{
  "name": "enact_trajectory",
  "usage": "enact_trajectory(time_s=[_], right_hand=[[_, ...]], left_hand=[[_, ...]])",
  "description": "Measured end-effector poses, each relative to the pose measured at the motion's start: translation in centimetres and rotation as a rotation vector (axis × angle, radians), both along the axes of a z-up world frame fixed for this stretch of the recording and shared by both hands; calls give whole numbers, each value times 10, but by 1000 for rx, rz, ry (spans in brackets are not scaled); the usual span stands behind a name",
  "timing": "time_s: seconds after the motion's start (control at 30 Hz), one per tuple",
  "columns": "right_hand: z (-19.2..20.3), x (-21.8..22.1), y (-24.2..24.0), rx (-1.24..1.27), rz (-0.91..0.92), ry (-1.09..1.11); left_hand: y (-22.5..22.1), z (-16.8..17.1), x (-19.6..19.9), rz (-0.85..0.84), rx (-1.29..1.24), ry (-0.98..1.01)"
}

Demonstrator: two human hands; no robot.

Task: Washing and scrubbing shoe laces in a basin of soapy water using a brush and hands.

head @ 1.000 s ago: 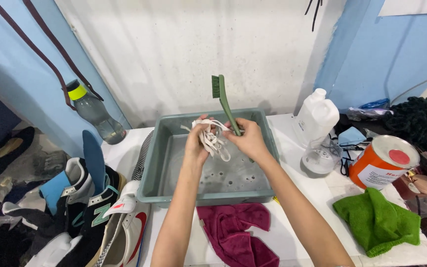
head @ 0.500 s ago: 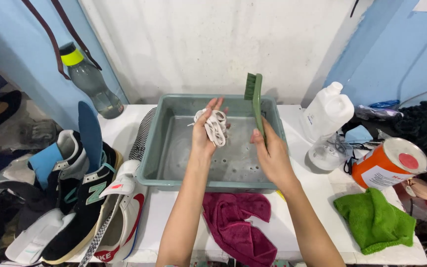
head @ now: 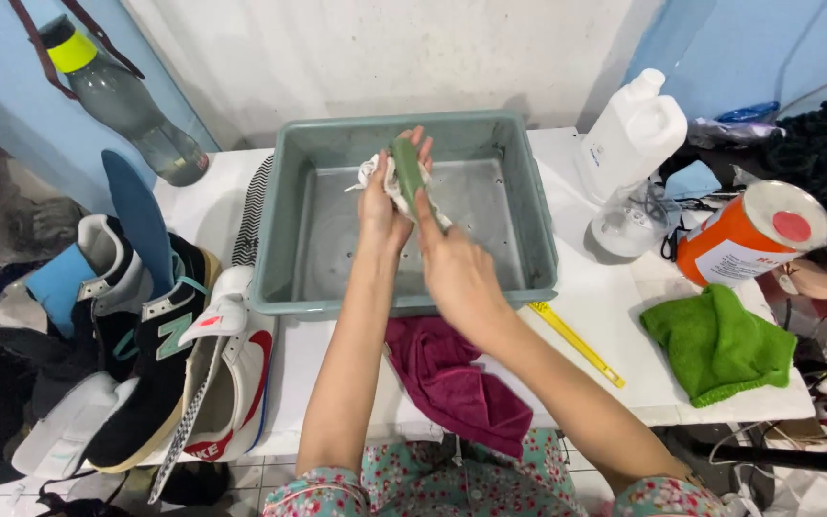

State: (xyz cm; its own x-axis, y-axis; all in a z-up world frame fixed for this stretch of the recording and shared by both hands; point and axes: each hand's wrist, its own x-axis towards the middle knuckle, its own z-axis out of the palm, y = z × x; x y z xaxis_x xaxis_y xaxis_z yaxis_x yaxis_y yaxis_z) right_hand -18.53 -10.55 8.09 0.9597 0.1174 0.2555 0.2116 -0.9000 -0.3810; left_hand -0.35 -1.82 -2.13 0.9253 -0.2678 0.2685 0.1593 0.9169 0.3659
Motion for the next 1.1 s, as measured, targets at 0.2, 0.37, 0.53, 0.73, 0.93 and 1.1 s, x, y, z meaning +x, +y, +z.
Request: enact_trajectory(time_s=[0.2,0.37,0.53,0.73,0.93,1.1], right_hand=[[-8,-7,2,-55,-7,-44],[-18,-37,15,-70,-1,-9],[-15,-8,0,-47,-35,-51],[-15,-36,13,-99,52,-33],[6,35,-35,430,117,-38],[-49,59,-57,901,-101,178]], left_hand=[[-2,-12,12,-50,-33,-46],[16,-22,34,-1,4,-90],[-5,-14,0,64,-23,-69],[20,-33,41,55,-172,-39],[11,-24,29,182,-80,-37],[9,-4,11,34,-269,147]])
